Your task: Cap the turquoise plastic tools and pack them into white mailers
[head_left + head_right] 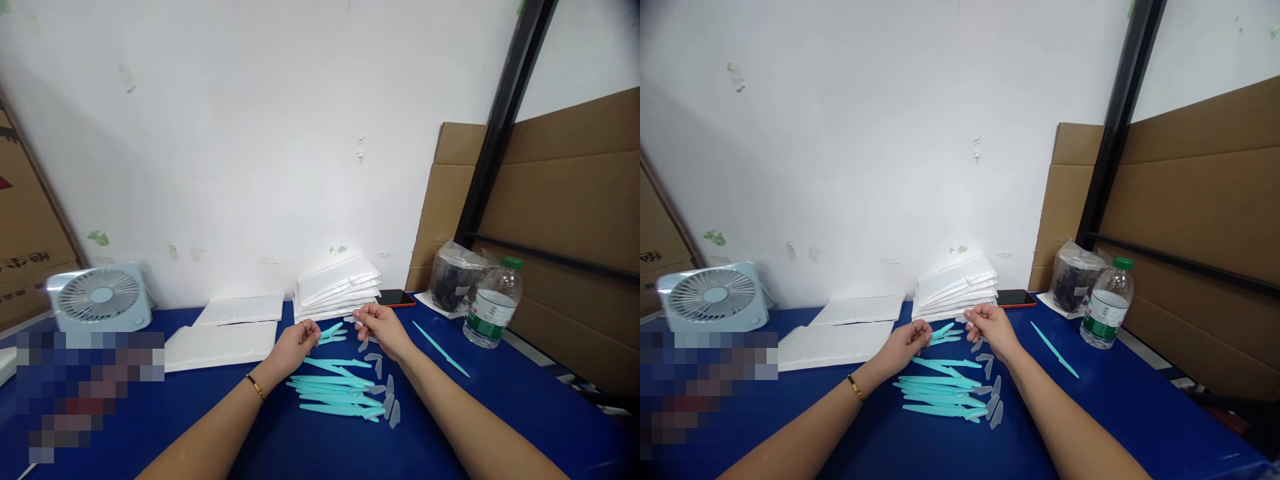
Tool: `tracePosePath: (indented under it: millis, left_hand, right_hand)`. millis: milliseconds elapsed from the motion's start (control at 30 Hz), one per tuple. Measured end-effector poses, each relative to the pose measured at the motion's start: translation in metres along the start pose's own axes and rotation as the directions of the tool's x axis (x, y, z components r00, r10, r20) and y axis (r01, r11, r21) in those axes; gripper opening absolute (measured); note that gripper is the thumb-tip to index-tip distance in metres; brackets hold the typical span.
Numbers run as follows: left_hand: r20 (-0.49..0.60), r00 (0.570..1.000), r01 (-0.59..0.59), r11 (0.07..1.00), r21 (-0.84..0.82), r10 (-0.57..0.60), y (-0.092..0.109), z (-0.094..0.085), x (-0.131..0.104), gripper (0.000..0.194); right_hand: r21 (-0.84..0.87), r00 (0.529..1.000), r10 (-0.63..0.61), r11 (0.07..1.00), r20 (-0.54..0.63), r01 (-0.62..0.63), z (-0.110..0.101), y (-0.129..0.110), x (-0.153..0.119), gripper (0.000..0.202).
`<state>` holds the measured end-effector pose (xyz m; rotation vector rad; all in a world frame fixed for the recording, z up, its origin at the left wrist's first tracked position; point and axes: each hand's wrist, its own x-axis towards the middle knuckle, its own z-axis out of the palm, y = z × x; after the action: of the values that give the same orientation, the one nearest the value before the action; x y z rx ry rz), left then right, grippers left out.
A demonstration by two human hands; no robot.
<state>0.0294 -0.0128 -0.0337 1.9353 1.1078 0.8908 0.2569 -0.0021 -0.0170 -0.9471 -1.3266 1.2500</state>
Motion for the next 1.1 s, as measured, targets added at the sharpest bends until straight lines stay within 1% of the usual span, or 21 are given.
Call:
tracePosePath:
  millis: [100, 233, 367, 467, 600, 667, 700, 767, 800, 833, 867, 900, 933, 1000, 1033, 1100]
  left_hand:
    - [-0.004, 1.000, -0.008, 1.000, 0.027, 0.008, -0.002, 0.000, 0.001, 0.023]
    - [-0.044, 0.999, -0.022, 0.995, 0.096, 0.026, -0.003, -0.002, 0.001, 0.024]
    - [-0.067, 0.997, -0.035, 0.987, 0.156, 0.046, 0.002, -0.004, 0.000, 0.024]
    - [-0.054, 0.997, -0.049, 0.982, 0.180, 0.059, 0.006, -0.004, -0.001, 0.023]
    - [-0.035, 0.996, -0.069, 0.976, 0.205, 0.078, 0.008, 0.001, 0.001, 0.022]
    - [-0.036, 0.997, -0.061, 0.971, 0.232, 0.072, 0.008, 0.003, 0.002, 0.021]
    - [-0.050, 0.996, -0.057, 0.964, 0.261, 0.073, 0.008, 0.004, 0.002, 0.020]
    - [-0.100, 0.990, -0.059, 0.933, 0.354, 0.101, 0.009, 0.003, 0.002, 0.020]
    - [-0.124, 0.985, -0.061, 0.912, 0.405, 0.121, 0.010, 0.001, 0.001, 0.023]
    - [-0.128, 0.982, -0.068, 0.893, 0.446, 0.139, 0.012, 0.000, -0.001, 0.025]
    - [-0.104, 0.984, -0.081, 0.878, 0.472, 0.147, 0.014, -0.001, -0.002, 0.024]
    - [-0.058, 0.988, -0.099, 0.870, 0.484, 0.145, 0.016, -0.002, -0.004, 0.021]
    - [-0.002, 0.990, -0.121, 0.864, 0.489, 0.140, 0.018, -0.002, -0.006, 0.017]
    - [0.104, 0.986, -0.165, 0.849, 0.502, 0.130, 0.022, -0.001, -0.008, 0.013]
    - [0.138, 0.983, -0.173, 0.840, 0.514, 0.118, 0.023, 0.001, -0.009, 0.011]
    - [0.171, 0.984, -0.138, 0.842, 0.522, 0.055, 0.023, 0.003, -0.009, 0.008]
  right_hand:
    - [-0.013, 0.999, -0.049, 0.999, 0.009, 0.049, 0.000, -0.002, -0.001, 0.032]
    - [-0.085, 0.992, -0.108, 0.990, 0.071, 0.114, -0.007, -0.005, -0.002, 0.028]
    - [-0.147, 0.987, -0.104, 0.982, 0.120, 0.122, -0.008, -0.006, -0.002, 0.027]
    - [-0.156, 0.985, -0.097, 0.981, 0.140, 0.118, -0.002, -0.002, -0.002, 0.030]
    - [-0.176, 0.980, -0.062, 0.980, 0.192, 0.096, 0.010, 0.005, -0.002, 0.033]
    - [-0.225, 0.976, -0.031, 0.971, 0.217, 0.081, 0.013, 0.009, 0.000, 0.033]
    - [-0.268, 0.977, -0.024, 0.960, 0.211, 0.082, 0.012, 0.010, 0.001, 0.033]
    - [-0.420, 0.985, -0.058, 0.899, 0.166, 0.123, 0.005, 0.010, 0.004, 0.033]
    - [-0.520, 0.984, -0.101, 0.838, 0.149, 0.165, -0.001, 0.009, 0.005, 0.031]
    - [-0.618, 0.978, -0.143, 0.758, 0.154, 0.209, -0.009, 0.007, 0.006, 0.027]
    - [-0.698, 0.969, -0.167, 0.672, 0.182, 0.247, -0.016, 0.004, 0.006, 0.023]
    - [-0.754, 0.960, -0.162, 0.595, 0.226, 0.278, -0.024, 0.002, 0.007, 0.019]
    - [-0.787, 0.952, -0.131, 0.537, 0.278, 0.304, -0.030, -0.001, 0.006, 0.017]
    - [-0.815, 0.935, -0.042, 0.476, 0.353, 0.329, -0.039, -0.004, 0.005, 0.014]
    - [-0.825, 0.929, -0.012, 0.457, 0.369, 0.334, -0.040, -0.004, 0.004, 0.014]
    - [-0.838, 0.926, 0.021, 0.435, 0.376, 0.330, -0.040, -0.004, 0.003, 0.009]
